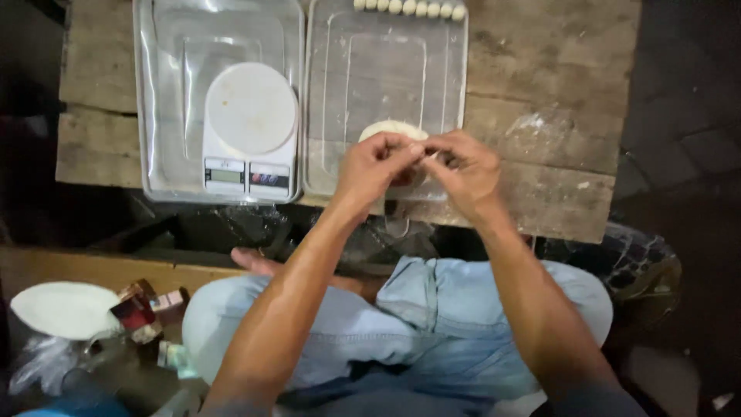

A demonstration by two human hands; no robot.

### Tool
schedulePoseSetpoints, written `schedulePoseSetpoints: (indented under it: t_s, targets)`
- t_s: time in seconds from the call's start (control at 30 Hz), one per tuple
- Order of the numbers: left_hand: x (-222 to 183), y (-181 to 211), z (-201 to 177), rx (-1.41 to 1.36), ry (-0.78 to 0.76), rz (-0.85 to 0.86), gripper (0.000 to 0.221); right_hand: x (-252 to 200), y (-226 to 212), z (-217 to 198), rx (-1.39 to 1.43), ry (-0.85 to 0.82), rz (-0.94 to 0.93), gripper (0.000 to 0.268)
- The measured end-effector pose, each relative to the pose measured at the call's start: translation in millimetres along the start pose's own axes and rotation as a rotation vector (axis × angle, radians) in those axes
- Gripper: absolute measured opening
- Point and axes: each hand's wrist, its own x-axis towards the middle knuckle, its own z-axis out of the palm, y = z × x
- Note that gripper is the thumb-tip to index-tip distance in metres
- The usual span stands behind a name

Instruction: Pinching off small pieces of dough, rolling them into balls, and arranging them in a tray

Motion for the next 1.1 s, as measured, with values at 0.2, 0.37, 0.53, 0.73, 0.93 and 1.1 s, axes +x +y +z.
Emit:
schedulePoseSetpoints:
  t_s: [0.2, 0.37, 0.53, 0.73, 0.93, 1.1]
  targets:
    - [6.7, 21.4, 3.6, 0.150, -0.096, 0.158, 0.023, 11.6, -4.9, -9.6, 0.167, 0.093, 0.180, 0.020]
    - [9.9, 26.8, -4.4, 0.066, -0.111, 0.147, 0.030, 25.9, -19.3, -12.5, 0.332, 0.045, 0.314, 0.024]
    - [15.5, 6.8, -11.9, 0.254, -0.036, 0.241, 0.027, 7.3, 6.1, -2.2, 0.297, 0.027, 0.368, 0.030]
    - [11.9, 7.7, -2.9, 0.320, 0.010, 0.150, 0.025, -2.9, 32.7, -2.2, 0.277, 0.003, 0.523, 0.028]
    - [8.8, 14.6, -4.3, 0.278, -0.066, 0.280, 0.026, 6.7, 6.6, 9.5, 0.531, 0.182, 0.490, 0.021]
    - [11.2, 15.4, -8.3, -0.045, -0.045, 0.096, 0.051, 13.4, 3.6, 9.5, 0.590, 0.211, 0.527, 0.024]
